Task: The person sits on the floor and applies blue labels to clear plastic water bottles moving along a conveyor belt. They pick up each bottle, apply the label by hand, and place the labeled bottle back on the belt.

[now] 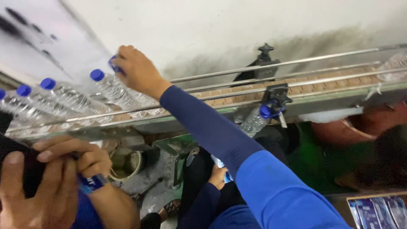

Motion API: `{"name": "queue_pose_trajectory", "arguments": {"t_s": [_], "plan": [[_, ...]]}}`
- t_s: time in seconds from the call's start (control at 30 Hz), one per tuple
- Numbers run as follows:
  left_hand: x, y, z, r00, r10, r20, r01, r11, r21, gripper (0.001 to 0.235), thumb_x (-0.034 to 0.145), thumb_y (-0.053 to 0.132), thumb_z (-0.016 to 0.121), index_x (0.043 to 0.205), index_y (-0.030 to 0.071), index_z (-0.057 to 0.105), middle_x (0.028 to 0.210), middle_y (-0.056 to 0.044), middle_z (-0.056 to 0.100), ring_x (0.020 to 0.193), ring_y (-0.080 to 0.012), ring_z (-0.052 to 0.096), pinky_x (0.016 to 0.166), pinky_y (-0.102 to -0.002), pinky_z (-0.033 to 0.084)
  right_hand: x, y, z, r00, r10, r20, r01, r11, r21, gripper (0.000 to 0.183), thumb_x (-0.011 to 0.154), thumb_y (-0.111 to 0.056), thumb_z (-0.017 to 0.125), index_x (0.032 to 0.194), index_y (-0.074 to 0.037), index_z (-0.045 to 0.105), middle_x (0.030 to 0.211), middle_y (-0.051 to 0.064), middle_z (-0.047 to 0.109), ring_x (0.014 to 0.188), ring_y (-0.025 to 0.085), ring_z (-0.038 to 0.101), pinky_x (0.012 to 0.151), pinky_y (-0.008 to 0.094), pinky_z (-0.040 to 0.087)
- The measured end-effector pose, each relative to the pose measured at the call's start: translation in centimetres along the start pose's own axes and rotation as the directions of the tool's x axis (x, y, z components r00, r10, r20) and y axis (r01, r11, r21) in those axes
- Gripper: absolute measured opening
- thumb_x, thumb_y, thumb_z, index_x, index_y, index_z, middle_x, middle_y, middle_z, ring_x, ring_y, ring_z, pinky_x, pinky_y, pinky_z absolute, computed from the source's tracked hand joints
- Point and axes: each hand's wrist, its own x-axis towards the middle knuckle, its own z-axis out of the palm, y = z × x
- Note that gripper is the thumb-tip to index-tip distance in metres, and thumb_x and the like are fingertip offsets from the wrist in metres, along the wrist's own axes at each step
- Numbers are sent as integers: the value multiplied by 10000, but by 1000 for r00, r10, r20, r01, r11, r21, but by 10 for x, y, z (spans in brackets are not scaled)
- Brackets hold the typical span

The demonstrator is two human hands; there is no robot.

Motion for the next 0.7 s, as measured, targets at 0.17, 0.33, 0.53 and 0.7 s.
{"name": "queue_pose_trajectory", "arguments": {"t_s": [0.17, 0.33, 0.53, 0.7], "plan": [[-6, 0, 10, 999, -41, 28, 39, 997, 67, 441, 661, -151, 538, 1076, -6, 578, 874, -197, 633, 782, -322, 632, 676, -429, 529, -34, 6, -1, 931, 274, 242, -285, 958, 14, 695, 761, -314, 706, 1337, -194, 335, 1285, 180, 416, 1119, 365, 428, 876, 445, 408], [-14, 13, 16, 998, -49, 31, 46, 995, 86, 428, 680, -136, 552, 1085, -2, 590, 898, -190, 636, 815, -325, 633, 705, -429, 524, -40, -18, -55, 841, 467, 274, -526, 824, 211, 985, 767, -131, 656, 1464, -237, -32, 740, 41, 483, 614, 174, 442, 523, 290, 341], [-5, 12, 1, 993, -77, 89, 74, 996, 42, 290, 726, -79, 613, 1013, -39, 600, 889, -181, 638, 805, -313, 634, 743, -407, 509, -80, 6, -69, 813, 500, 298, -571, 782, 248, 1337, 599, -109, 868, 1412, -157, -193, 1240, 203, 552, 1054, 325, 589, 857, 440, 494], [-34, 38, 34, 983, -182, -24, 183, 971, 153, 479, 753, -17, 611, 1218, 23, 505, 1105, -174, 591, 1033, -344, 578, 900, -467, 464, -94, 19, -99, 791, 465, 398, -583, 771, 257, 1337, 637, -92, 854, 1379, -222, -251, 1319, 201, 510, 1041, 371, 611, 813, 450, 488]]}}
